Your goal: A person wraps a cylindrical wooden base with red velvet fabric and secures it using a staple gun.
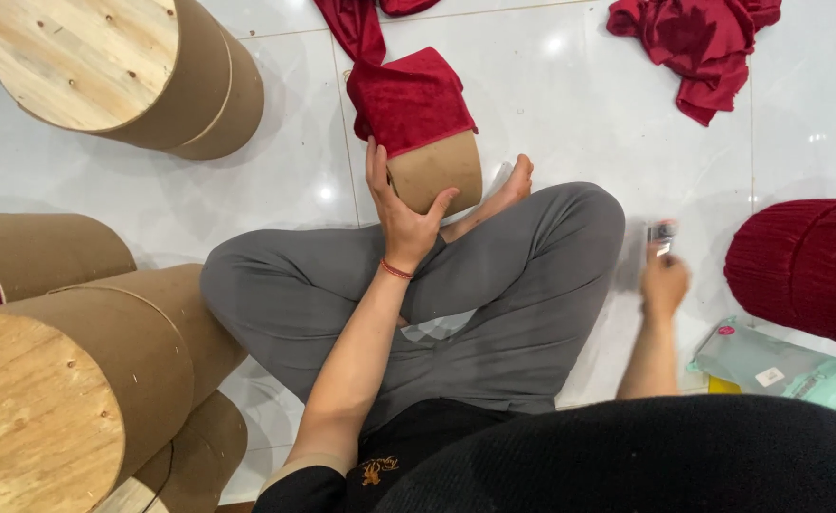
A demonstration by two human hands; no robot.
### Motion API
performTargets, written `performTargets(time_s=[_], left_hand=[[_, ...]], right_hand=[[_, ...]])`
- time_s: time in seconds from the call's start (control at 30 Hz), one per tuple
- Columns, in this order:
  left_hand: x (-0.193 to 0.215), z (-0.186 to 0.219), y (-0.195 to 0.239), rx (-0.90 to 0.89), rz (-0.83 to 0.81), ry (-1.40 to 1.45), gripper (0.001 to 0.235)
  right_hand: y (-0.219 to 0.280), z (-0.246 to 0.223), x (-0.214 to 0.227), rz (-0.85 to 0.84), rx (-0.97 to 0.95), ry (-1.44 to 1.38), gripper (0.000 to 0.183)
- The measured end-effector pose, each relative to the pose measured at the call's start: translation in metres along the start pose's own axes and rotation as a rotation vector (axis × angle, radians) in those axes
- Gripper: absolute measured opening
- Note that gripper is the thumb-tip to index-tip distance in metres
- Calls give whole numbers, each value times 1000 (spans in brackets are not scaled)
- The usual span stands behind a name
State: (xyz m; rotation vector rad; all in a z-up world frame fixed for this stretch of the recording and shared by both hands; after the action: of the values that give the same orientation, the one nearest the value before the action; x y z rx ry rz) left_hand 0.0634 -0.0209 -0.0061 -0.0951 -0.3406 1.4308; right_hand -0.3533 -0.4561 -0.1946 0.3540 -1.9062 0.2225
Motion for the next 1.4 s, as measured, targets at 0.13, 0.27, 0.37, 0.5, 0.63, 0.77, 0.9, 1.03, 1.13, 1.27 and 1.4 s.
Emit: performTargets(time_s=[0.13, 0.27, 0.37, 0.5, 0.63, 0.77, 0.9, 1.03, 1.13, 1.27, 1.4], left_hand=[[-5, 12, 14, 37, -17, -65, 118], [-20, 4, 33, 98, 8, -44, 118], [-31, 4, 46, 65, 25, -31, 113], [-46, -14, 55, 66, 98, 52, 118], [-52, -16, 57, 44, 107, 56, 113], [-51, -11, 57, 14, 128, 95, 107], [-51, -10, 57, 0, 128, 74, 106], [-49, -4, 55, -14, 122, 104, 104], [-47, 0, 56, -25, 109, 108, 100], [-41, -4, 59, -21, 112, 165, 97], [1, -29, 38, 18, 318, 214, 103]], right_hand=[[19, -198, 161, -56, -259, -870, 28], [44, -332, 223, -288, 196, -1303, 33], [74, -405, 223, -733, 347, -1235, 36], [138, -474, 196, -869, 426, -439, 57], [145, -477, 166, -881, 568, -269, 35], [143, -474, 153, -866, 578, -72, 35], [145, -480, 154, -885, 556, -21, 32], [148, -482, 153, -884, 547, -17, 33], [151, -479, 152, -892, 533, 4, 32], [152, -481, 153, -884, 546, 45, 29], [153, -483, 156, -903, 548, 92, 33]])
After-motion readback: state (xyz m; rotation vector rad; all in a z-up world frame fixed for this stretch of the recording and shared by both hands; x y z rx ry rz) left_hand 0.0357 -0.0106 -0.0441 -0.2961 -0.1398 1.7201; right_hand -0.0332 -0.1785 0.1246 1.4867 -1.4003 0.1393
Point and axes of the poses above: each hand's wrist, its own y-axis away from the middle knuckle, its own x-axis out of the back of the hand, z = x × y, the point moved 7 cm from there along -y, towards the middle knuckle, and after that the axes turned 7 degrees about x, right-handed, at the moved point
